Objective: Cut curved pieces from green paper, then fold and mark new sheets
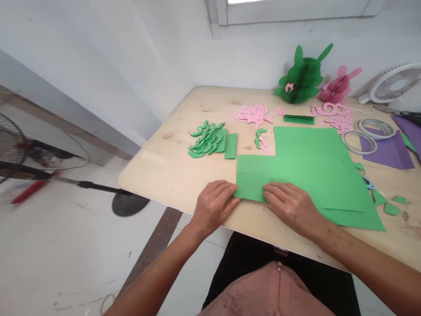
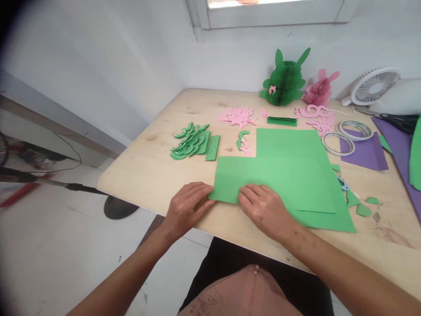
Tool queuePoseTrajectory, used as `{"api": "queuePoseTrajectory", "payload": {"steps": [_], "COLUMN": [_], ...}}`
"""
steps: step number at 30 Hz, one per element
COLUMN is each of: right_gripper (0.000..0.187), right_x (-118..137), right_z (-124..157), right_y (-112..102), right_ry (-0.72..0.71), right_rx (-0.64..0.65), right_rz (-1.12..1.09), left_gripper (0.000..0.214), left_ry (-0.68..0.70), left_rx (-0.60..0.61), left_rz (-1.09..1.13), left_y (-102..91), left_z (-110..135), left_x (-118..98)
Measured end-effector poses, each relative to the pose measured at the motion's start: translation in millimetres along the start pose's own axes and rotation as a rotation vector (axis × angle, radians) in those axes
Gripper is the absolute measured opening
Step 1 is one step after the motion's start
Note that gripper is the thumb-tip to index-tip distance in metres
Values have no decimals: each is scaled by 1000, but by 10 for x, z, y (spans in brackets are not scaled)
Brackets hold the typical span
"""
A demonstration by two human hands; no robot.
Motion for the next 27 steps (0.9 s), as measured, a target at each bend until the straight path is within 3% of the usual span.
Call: {"api": "queuePoseTrajectory", "payload": {"steps": [10,27], "right_gripper": [15,23], "right_x": [-32,-75], "right_z": [23,-13], "right_y": [14,-7], "right_ry": [18,62], "right_rx": [-10,-1], "right_rz": [-60,-91], "left_gripper": [19,14], "left_ry": [-218,-292], "left_rx": [-31,-99], "left_rz": [13,64], "left_y": [-2,37], "left_z": [76,112], "left_x": [-166,-222]}}
Point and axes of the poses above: each hand's wrist, its own z-axis away from the middle knuckle, its own y-axis out of the palm, x = y × z, the point moved 1 cm from there along -z, towards the middle knuckle, and after that the axes turned 6 degrees about -x, right-handed, at the moved point
